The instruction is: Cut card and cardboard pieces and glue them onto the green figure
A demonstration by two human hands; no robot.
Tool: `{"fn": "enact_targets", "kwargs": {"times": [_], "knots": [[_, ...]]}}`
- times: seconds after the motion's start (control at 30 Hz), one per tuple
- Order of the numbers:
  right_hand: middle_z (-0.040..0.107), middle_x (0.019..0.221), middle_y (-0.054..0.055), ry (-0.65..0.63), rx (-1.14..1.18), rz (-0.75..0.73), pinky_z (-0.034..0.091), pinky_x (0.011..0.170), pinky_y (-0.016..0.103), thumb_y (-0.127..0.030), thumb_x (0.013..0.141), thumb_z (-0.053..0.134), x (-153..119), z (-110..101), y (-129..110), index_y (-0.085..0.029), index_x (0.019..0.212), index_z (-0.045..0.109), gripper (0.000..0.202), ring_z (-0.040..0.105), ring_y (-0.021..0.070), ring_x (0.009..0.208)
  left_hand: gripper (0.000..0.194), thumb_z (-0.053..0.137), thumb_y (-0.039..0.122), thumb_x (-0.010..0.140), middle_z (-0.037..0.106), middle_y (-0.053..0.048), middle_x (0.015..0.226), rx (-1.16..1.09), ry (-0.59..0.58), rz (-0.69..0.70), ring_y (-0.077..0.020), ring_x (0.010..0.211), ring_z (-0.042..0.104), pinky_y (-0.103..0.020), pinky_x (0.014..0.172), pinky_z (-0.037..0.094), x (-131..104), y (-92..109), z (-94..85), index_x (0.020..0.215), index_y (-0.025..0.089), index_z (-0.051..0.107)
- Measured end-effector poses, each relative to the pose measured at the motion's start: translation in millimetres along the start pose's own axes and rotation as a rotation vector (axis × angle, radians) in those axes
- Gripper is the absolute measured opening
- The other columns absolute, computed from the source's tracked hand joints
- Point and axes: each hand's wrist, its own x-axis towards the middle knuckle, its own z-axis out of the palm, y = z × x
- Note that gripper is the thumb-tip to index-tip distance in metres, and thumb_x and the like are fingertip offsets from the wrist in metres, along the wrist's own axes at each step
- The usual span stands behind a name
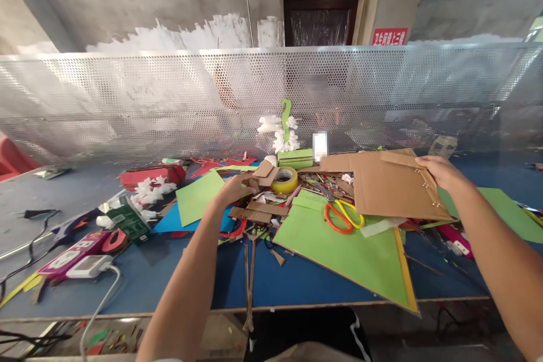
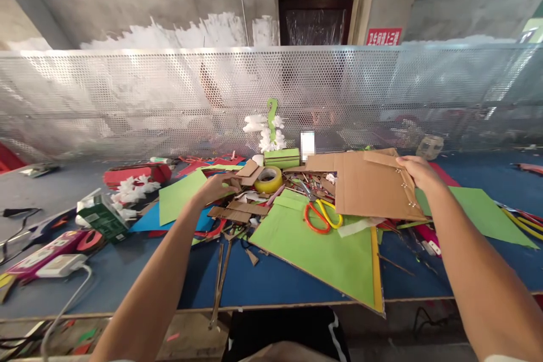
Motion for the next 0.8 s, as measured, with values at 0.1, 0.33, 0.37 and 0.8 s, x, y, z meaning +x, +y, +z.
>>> {"fn": "enact_targets", "kwargs": {"times": [0.1, 0.33, 0.37, 0.8], "knots": [[0.07, 0.072, 0.015, 0.045, -0.056, -0.031, 0.043, 0.071, 0.041, -0.008, 0.086, 0.068, 7, -1, -12, -0.021, 0.061, 0.062, 0.029, 0.06, 0.019, 0.064, 0.039, 0.079, 0.046, 0.066, 0.081, -0.008, 0.108, 0.017, 0.117, -0.009, -0.0322, 0.102, 0.074, -0.038, 0.089, 0.057, 4, -5, 1.7, 0.099, 0.025, 0.081], [0.076, 0.088, 0.012, -0.205, -0.087, -0.252, 0.046, 0.077, 0.035, -0.023, 0.084, 0.076, -22, 59, -42, -0.015, 0.09, 0.076, 0.009, 0.063, 0.0191, 0.075, 0.035, 0.078, 0.046, 0.067, 0.082, -0.01, 0.101, -0.074, 0.246, -0.035, -0.0321, 0.093, 0.074, -0.043, 0.09, 0.056, 10, -4, 3.4, 0.092, 0.022, 0.08], [0.077, 0.088, 0.01, -0.334, -0.087, -0.273, 0.048, 0.076, 0.034, -0.026, 0.081, 0.079, -33, 75, -46, -0.017, 0.091, 0.077, 0.013, 0.064, 0.0191, 0.074, 0.034, 0.077, 0.046, 0.069, 0.082, -0.01, 0.101, -0.11, 0.267, -0.014, -0.0315, 0.094, 0.073, -0.042, 0.09, 0.056, 9, -1, 2.7, 0.092, 0.021, 0.08], [0.055, 0.154, 0.009, -0.841, 0.249, -0.752, 0.045, 0.117, 0.055, -0.046, 0.086, 0.079, -141, 195, -99, -0.034, 0.151, 0.055, 0.07, 0.046, 0.0339, 0.147, 0.039, 0.088, 0.055, 0.069, 0.081, -0.013, 0.092, -0.449, 0.044, 0.321, -0.0313, 0.102, 0.075, -0.046, 0.098, 0.057, -1, 47, 17.8, 0.075, 0.02, 0.074]]}}
